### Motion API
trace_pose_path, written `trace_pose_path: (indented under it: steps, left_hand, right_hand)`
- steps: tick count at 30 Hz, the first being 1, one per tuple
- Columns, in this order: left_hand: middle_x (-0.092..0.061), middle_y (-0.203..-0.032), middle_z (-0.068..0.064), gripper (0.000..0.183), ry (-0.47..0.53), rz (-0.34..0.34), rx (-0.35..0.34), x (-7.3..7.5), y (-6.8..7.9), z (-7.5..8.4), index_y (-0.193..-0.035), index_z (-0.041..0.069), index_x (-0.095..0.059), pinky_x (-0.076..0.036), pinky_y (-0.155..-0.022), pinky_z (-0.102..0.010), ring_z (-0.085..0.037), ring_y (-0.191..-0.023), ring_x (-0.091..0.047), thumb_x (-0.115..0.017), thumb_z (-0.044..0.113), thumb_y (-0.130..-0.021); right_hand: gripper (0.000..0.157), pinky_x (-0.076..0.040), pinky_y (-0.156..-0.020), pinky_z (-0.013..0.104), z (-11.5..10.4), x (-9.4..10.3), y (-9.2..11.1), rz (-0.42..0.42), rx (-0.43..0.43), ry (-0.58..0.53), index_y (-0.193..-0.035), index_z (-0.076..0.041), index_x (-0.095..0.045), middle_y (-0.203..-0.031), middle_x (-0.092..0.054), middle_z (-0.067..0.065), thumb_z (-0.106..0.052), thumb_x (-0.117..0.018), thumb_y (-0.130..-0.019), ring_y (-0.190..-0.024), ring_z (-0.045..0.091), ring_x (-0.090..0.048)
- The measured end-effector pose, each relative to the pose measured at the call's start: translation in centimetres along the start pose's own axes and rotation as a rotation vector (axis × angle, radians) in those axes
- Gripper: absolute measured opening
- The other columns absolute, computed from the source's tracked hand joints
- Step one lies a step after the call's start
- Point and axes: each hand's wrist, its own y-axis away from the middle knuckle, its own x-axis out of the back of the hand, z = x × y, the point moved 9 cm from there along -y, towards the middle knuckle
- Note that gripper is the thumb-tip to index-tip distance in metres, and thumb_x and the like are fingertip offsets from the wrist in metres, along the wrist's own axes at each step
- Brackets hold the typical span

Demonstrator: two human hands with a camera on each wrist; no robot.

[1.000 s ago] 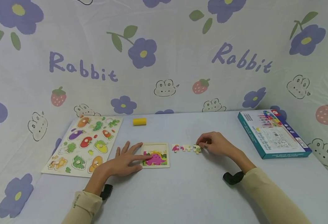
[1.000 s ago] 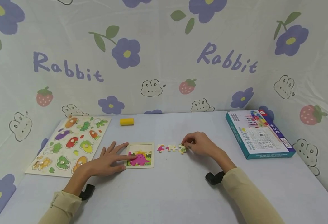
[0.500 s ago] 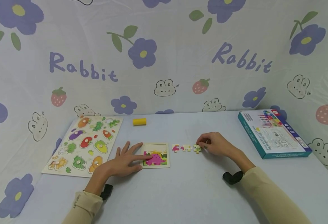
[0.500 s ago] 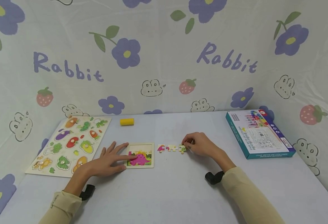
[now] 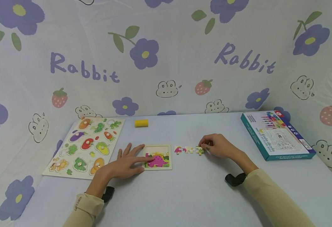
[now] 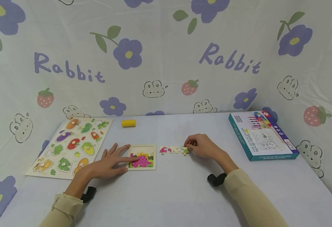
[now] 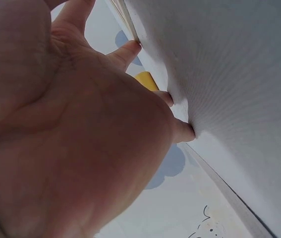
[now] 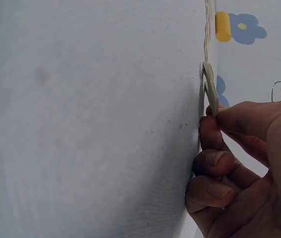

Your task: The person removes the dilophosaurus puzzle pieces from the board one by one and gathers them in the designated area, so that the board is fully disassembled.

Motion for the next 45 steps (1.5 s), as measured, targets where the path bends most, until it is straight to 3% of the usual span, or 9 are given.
trace_pose_path:
  steps: [16,23,35,45]
  left_hand:
    - [-0.014,-0.180,-0.013,0.048,0.004,-0.001,0.006,0.0,0.0,0.0,-0.154,0.037,-0.056,0.006,-0.121,-0.085,-0.057,-0.163,0.007,-0.060,0.031,-0.107]
    - [-0.013,-0.180,-0.013,0.048,-0.004,-0.003,0.007,0.0,0.0,-0.1,-0.154,0.039,-0.055,0.007,-0.121,-0.084,-0.057,-0.163,0.008,-0.059,0.032,-0.107]
    - [-0.012,-0.180,-0.014,0.048,-0.003,-0.003,0.009,0.0,0.1,-0.3,-0.154,0.036,-0.055,0.008,-0.122,-0.083,-0.057,-0.163,0.009,-0.060,0.031,-0.107]
    - [-0.011,-0.180,-0.015,0.047,0.021,-0.007,-0.007,0.1,0.1,0.0,-0.154,0.036,-0.056,0.008,-0.120,-0.085,-0.058,-0.162,0.010,-0.059,0.029,-0.108]
  right_hand:
    - [0.012,-0.045,-0.071,0.027,0.1,-0.1,0.0,0.008,-0.016,0.009,-0.107,-0.013,-0.078,-0.093,-0.073,0.001,-0.011,-0.067,-0.102,-0.082,0.015,-0.055]
    - [0.011,-0.045,-0.068,0.024,-0.4,0.0,-0.1,0.054,-0.004,-0.004,-0.109,-0.014,-0.078,-0.097,-0.074,0.002,-0.014,-0.070,-0.102,-0.079,0.015,-0.055]
    - [0.012,-0.045,-0.063,0.021,-4.7,-1.8,-1.8,0.043,0.066,-0.067,-0.110,-0.010,-0.078,-0.099,-0.074,0.004,-0.011,-0.069,-0.101,-0.076,0.014,-0.053]
    - [0.013,-0.046,-0.063,0.021,-8.4,-4.3,-3.7,-0.029,0.135,-0.090,-0.111,-0.011,-0.078,-0.096,-0.075,0.001,-0.015,-0.070,-0.102,-0.072,0.011,-0.055]
